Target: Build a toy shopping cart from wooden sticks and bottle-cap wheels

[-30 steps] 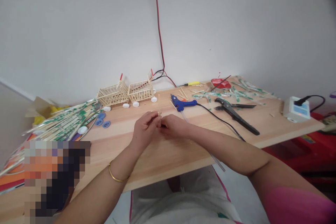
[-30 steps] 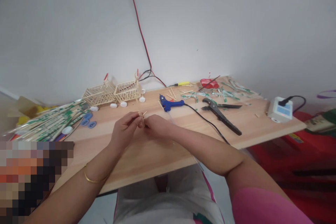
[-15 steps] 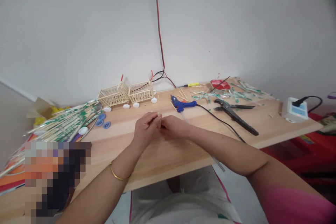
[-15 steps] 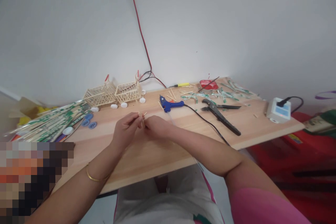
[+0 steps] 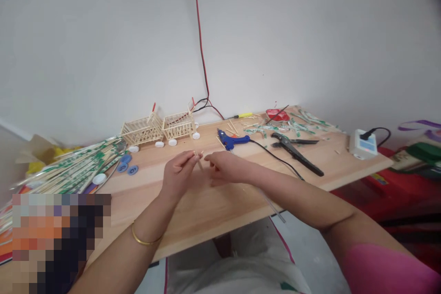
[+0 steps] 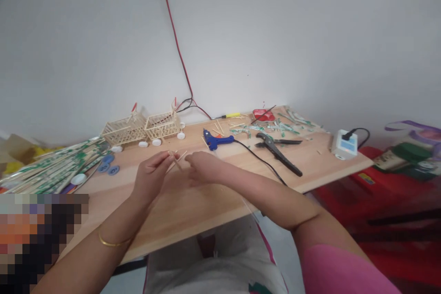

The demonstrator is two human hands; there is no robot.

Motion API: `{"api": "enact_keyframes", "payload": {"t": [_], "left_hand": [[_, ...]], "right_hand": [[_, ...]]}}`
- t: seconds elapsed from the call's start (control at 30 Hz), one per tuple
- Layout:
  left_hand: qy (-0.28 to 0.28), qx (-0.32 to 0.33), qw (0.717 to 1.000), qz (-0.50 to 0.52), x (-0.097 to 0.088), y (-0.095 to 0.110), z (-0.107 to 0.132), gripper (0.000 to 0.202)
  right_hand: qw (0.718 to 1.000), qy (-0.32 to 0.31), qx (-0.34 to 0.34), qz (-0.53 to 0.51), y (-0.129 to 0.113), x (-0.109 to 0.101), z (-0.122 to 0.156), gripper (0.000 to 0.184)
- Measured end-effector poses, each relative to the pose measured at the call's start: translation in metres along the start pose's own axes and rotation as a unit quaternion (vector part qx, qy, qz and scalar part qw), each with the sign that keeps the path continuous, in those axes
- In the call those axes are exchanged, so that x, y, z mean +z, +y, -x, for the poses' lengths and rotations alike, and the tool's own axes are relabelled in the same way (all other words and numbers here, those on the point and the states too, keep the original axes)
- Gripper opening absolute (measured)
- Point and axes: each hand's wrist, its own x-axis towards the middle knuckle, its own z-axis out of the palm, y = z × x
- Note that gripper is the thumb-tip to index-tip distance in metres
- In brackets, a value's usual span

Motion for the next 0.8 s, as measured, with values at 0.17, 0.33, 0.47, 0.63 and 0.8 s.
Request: {"api": "enact_keyframes", "payload": {"t": [0.17, 0.33, 0.47, 0.63, 0.8], "left_hand": [[0.011, -0.052, 0.995, 0.079, -0.011, 0.006, 0.001, 0.021], [0.001, -0.124, 0.964, 0.235, -0.012, 0.005, -0.001, 0.022], [0.065, -0.116, 0.963, 0.234, -0.024, 0.003, -0.009, 0.025], [0.104, -0.127, 0.960, 0.226, -0.038, -0.006, -0.019, 0.032], [0.053, -0.154, 0.964, 0.213, -0.035, -0.009, -0.018, 0.034]], "right_hand": [[0.988, 0.097, 0.091, 0.074, 0.048, -0.046, 0.051, 0.030], [0.929, 0.056, 0.306, 0.198, 0.144, -0.072, 0.116, 0.067], [0.908, -0.018, 0.384, 0.166, 0.199, -0.071, 0.150, 0.097], [0.912, 0.008, 0.381, 0.154, 0.204, -0.062, 0.155, 0.090], [0.897, 0.062, 0.386, 0.205, 0.166, -0.042, 0.153, 0.062]]}}
